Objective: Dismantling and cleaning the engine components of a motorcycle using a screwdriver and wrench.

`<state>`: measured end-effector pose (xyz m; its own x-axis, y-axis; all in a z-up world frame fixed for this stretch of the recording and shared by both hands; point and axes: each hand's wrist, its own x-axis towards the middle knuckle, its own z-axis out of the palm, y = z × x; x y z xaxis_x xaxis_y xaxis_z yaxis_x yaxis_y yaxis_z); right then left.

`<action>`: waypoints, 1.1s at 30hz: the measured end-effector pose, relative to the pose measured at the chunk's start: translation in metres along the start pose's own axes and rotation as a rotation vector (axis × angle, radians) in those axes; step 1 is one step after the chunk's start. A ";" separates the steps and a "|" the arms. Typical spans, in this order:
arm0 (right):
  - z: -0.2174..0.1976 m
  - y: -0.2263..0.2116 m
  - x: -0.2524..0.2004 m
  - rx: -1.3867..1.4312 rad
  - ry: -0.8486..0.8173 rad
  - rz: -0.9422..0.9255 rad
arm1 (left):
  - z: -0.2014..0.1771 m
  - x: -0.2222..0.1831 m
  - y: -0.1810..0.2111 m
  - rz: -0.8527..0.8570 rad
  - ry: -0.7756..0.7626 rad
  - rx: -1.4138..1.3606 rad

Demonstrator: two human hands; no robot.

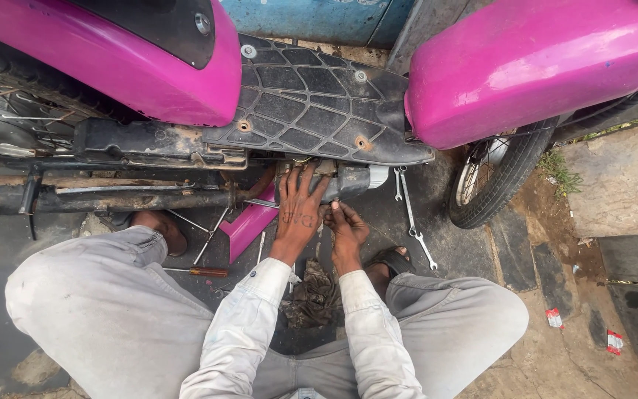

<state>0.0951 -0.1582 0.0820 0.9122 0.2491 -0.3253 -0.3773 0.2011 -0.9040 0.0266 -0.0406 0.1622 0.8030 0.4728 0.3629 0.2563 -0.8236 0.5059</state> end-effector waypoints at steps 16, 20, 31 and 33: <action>0.009 0.003 0.000 0.014 0.045 -0.074 | -0.003 0.002 0.000 0.005 0.019 -0.014; 0.010 0.003 0.000 0.000 0.045 -0.100 | -0.003 0.003 -0.001 -0.007 0.009 -0.026; 0.009 -0.002 0.006 -0.040 0.049 -0.061 | 0.004 -0.003 0.001 0.026 0.070 0.011; 0.007 0.000 0.009 -0.039 0.036 -0.071 | 0.005 -0.006 0.002 -0.036 0.065 -0.042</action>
<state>0.1021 -0.1489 0.0814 0.9417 0.2012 -0.2696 -0.3059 0.1794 -0.9350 0.0249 -0.0462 0.1573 0.7568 0.5221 0.3933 0.2601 -0.7925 0.5516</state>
